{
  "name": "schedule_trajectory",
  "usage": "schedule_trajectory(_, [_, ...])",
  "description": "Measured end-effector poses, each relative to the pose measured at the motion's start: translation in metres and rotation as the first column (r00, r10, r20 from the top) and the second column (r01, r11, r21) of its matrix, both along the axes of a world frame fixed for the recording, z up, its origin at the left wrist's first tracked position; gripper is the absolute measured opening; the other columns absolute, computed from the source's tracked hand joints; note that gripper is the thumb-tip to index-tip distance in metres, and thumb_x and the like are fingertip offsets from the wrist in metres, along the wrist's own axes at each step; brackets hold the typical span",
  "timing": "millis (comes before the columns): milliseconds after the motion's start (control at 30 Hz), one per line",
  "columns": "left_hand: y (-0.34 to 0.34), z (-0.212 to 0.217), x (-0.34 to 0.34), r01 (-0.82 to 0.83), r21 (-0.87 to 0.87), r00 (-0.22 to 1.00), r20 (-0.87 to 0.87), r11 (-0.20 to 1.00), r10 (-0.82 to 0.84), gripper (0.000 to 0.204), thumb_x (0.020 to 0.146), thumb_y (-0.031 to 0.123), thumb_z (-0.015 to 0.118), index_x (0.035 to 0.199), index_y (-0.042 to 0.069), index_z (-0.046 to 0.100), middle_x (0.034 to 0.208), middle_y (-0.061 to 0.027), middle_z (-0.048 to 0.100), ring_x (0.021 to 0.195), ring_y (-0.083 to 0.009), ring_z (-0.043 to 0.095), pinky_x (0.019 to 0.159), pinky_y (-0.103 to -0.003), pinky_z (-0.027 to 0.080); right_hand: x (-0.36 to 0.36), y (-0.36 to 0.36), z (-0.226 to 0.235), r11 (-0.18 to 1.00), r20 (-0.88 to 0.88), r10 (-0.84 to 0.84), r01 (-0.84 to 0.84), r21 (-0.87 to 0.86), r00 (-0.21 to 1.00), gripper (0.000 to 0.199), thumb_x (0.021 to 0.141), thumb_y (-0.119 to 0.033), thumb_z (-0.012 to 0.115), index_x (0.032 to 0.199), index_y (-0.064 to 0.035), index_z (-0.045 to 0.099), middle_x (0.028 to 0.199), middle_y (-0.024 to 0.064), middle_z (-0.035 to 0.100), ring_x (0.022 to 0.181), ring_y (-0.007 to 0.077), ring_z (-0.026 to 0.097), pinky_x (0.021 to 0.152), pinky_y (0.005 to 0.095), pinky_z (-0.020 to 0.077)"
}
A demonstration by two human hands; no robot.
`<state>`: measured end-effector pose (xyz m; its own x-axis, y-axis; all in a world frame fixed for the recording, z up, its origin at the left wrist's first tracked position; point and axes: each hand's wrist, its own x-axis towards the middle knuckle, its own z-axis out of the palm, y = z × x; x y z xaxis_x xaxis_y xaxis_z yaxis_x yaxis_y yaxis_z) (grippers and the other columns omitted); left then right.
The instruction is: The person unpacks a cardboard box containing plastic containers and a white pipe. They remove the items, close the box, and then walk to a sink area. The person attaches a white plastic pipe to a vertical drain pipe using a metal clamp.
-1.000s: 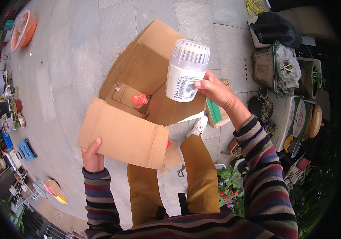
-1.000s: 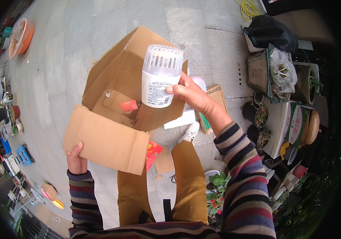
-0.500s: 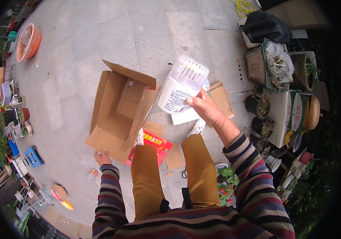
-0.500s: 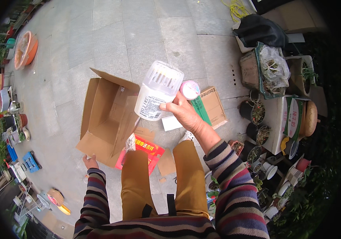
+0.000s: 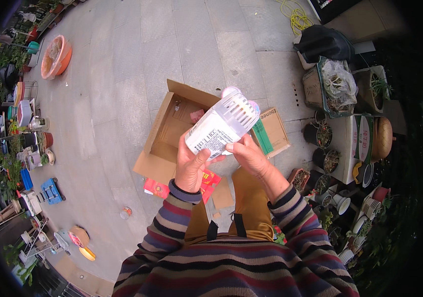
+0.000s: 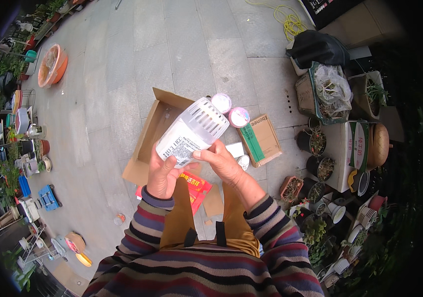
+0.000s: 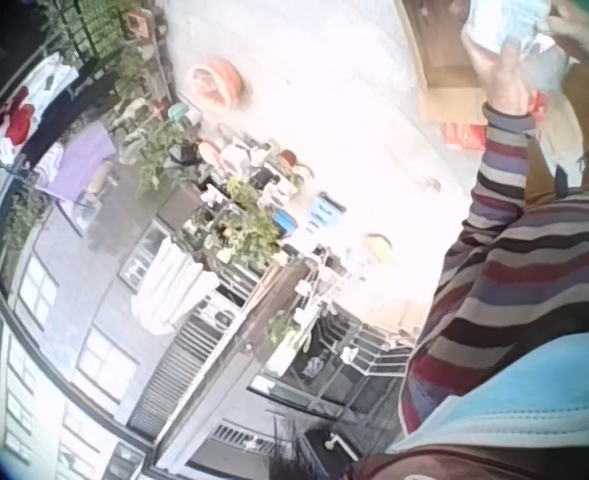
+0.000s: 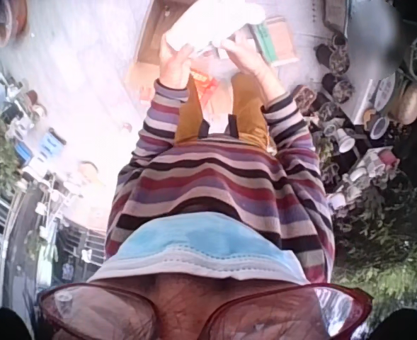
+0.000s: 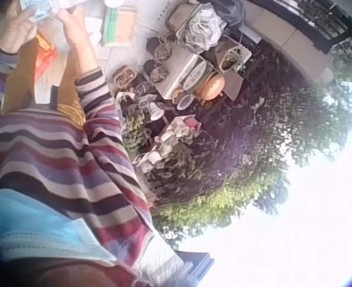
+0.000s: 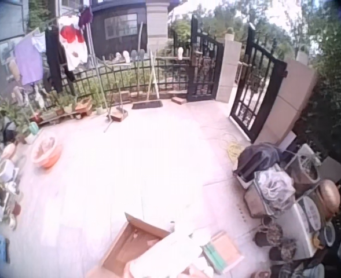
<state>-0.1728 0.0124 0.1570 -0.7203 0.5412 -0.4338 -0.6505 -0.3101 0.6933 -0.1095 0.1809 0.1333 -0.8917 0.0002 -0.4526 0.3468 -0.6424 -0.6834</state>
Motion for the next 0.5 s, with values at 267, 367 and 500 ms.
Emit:
schedule_trajectory(267, [-0.003,0.065,0.010,0.106,0.025,0.973,-0.208,0.994,-0.099,0.072,0.081,0.009,0.077,0.140,0.005,0.035,0.131,-0.0126,0.054,0.118,-0.0244,0.057,0.095,-0.040,0.052,0.044,0.039,0.091,0.927,-0.210,-0.216,0.267,0.261,0.954,0.106,0.082,-0.067,0.065,0.157,-0.0098,0.017,0.156,0.0184,0.030,0.141,0.0286,0.036,0.115,0.0443,0.0293])
schedule_trajectory(367, [-0.006,0.089,0.015,0.171,0.003,0.941,-0.297,0.985,-0.162,0.075,0.078,0.007,0.080,0.139,0.005,0.037,0.129,-0.0107,0.053,0.120,-0.0208,0.054,0.100,-0.035,0.046,0.046,0.042,0.139,0.755,-0.229,-0.086,0.213,0.619,0.970,0.095,0.085,-0.067,0.061,0.154,-0.0096,0.027,0.146,0.0181,0.043,0.137,0.0287,0.041,0.112,0.0417,0.0332])
schedule_trajectory(500, [-0.003,0.129,0.014,0.239,-0.028,0.909,-0.345,0.970,-0.234,0.074,0.078,0.008,0.081,0.138,0.005,0.038,0.127,-0.0106,0.054,0.118,-0.0210,0.056,0.094,-0.036,0.052,0.054,0.040,0.165,0.613,-0.293,-0.102,0.292,0.734,0.951,0.066,0.088,-0.051,0.065,0.136,-0.0094,0.049,0.117,0.0133,0.062,0.109,0.0231,0.059,0.095,0.0353,0.0445])
